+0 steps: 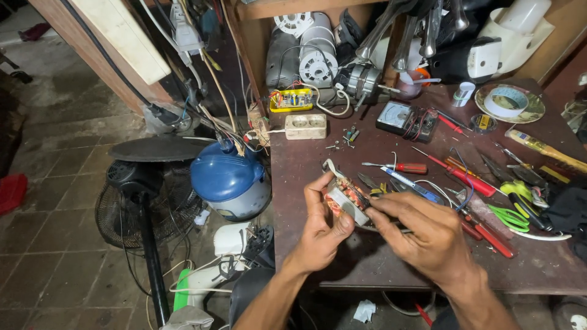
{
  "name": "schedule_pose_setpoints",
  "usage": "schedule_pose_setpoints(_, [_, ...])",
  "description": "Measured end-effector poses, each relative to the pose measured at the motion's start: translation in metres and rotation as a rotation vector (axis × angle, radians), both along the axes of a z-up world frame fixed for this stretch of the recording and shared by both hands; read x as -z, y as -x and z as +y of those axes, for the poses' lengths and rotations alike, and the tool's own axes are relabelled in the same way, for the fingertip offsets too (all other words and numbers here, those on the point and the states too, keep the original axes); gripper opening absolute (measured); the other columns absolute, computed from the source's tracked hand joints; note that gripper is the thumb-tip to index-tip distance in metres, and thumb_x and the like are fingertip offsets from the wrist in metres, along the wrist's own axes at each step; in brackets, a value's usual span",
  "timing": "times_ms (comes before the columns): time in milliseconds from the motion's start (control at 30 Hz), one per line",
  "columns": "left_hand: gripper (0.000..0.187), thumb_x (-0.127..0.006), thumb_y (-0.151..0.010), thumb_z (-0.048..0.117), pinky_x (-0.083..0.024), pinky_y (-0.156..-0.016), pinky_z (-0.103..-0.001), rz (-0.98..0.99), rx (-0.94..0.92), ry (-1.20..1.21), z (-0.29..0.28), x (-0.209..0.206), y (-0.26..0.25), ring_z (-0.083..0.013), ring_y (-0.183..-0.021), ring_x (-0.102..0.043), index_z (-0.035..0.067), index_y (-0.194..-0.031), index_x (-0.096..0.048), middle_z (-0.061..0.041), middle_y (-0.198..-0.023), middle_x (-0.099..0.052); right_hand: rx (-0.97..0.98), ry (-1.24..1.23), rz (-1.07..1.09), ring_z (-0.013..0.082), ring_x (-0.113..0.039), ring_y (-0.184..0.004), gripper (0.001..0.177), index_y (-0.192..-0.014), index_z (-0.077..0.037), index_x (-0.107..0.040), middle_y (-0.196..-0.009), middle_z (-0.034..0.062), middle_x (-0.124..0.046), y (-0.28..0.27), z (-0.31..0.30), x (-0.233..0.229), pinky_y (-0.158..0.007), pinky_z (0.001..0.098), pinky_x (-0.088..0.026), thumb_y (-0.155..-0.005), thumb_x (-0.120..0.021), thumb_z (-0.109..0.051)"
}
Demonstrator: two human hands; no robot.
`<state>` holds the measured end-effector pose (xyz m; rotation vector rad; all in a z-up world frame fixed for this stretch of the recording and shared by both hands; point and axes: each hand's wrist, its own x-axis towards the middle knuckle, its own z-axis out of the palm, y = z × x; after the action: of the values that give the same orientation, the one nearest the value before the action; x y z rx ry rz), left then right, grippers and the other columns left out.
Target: The person holds a small electrical component with copper windings and uses a screwdriver to adjust or remove parts. They then use pliers to strip the insulation from a white wire and continue working on the component with the screwdriver.
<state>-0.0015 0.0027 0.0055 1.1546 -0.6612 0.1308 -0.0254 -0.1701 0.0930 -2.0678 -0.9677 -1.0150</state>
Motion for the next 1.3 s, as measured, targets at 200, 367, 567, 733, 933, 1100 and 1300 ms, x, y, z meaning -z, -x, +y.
schedule_pose_setpoints(200, [0.076, -0.064, -0.099, 0.035, -0.044, -0.103, -0.034, -0.009, 0.004, -0.014, 0.001, 0.000, 0.000, -0.0158, -0.111, -0.052, 0.007, -0.149, -0.014, -0.011, -0.125, -0.050, 0.005, -0.015, 0.015, 0.0192, -0.073, -0.075, 0.009, -0.093, 0.003, -0.070, -0.090, 0.0114, -0.074, 0.000, -0.001, 0.001, -0.073, 0.0279, -0.059, -0.086, -0.073, -0.003])
schedule_pose_setpoints(367, [0.072, -0.066, -0.097, 0.028, -0.047, -0.098, -0.033, 0.055, -0.014, 0.036, 0.002, 0.004, -0.004, -0.0162, -0.108, -0.054, 0.007, -0.148, -0.019, -0.011, -0.124, -0.051, 0.009, -0.061, 0.121, 0.0191, -0.073, -0.079, 0.010, -0.096, 0.001, -0.071, -0.094, 0.0115, -0.075, -0.004, -0.002, 0.009, -0.076, 0.0288, -0.057, -0.088, -0.070, -0.005])
schedule_pose_setpoints(567, [0.040, -0.056, -0.098, 0.023, -0.054, -0.098, -0.056, 0.380, 0.047, 0.505, 0.008, 0.003, -0.021, -0.0421, -0.112, -0.064, 0.014, -0.135, -0.041, -0.022, -0.127, -0.059, 0.366, -0.269, 0.255, 0.0352, -0.071, -0.073, 0.005, -0.092, -0.005, -0.074, -0.076, 0.0134, -0.071, -0.020, -0.046, 0.013, -0.064, 0.0430, -0.053, -0.092, -0.069, -0.004])
schedule_pose_setpoints(733, [0.030, -0.061, -0.094, 0.020, -0.045, -0.106, -0.061, 0.571, 0.066, 0.721, 0.021, -0.010, -0.025, -0.0490, -0.113, -0.061, 0.003, -0.118, -0.058, -0.022, -0.114, -0.066, 0.647, -0.241, 0.345, 0.0236, -0.068, -0.096, 0.028, -0.104, -0.003, -0.074, -0.107, 0.0113, -0.072, -0.028, -0.116, 0.033, -0.088, 0.0337, -0.049, -0.089, -0.051, 0.004])
schedule_pose_setpoints(933, [0.038, -0.063, -0.090, 0.018, -0.046, -0.107, -0.059, 0.652, 0.053, 0.771, 0.025, -0.007, -0.026, -0.0514, -0.116, -0.059, -0.006, -0.119, -0.058, -0.028, -0.116, -0.065, 0.921, -0.130, 0.871, 0.0257, -0.069, -0.080, 0.024, -0.103, -0.013, -0.076, -0.084, 0.0062, -0.074, -0.012, -0.143, 0.029, -0.073, 0.0372, -0.044, -0.087, -0.058, -0.016])
schedule_pose_setpoints(1100, [0.041, -0.067, -0.084, 0.016, -0.049, -0.103, -0.058, 0.666, 0.062, 0.808, 0.031, -0.002, -0.029, -0.0495, -0.113, -0.060, -0.007, -0.117, -0.061, -0.028, -0.114, -0.065, 0.837, -0.125, 0.924, 0.0227, -0.072, -0.074, 0.020, -0.100, -0.008, -0.076, -0.084, 0.0089, -0.078, -0.002, -0.144, 0.022, -0.069, 0.0398, -0.046, -0.092, -0.059, -0.011])
schedule_pose_setpoints(1300, [0.045, -0.066, -0.077, 0.014, -0.051, -0.098, -0.057, 0.654, 0.029, 0.712, 0.026, -0.001, -0.028, -0.0448, -0.104, -0.064, -0.004, -0.118, -0.062, -0.024, -0.112, -0.067, 0.593, -0.113, 0.914, 0.0205, -0.070, -0.107, 0.024, -0.108, -0.012, -0.076, -0.117, 0.0063, -0.075, 0.003, -0.117, 0.061, -0.097, 0.0349, -0.049, -0.087, -0.063, -0.013])
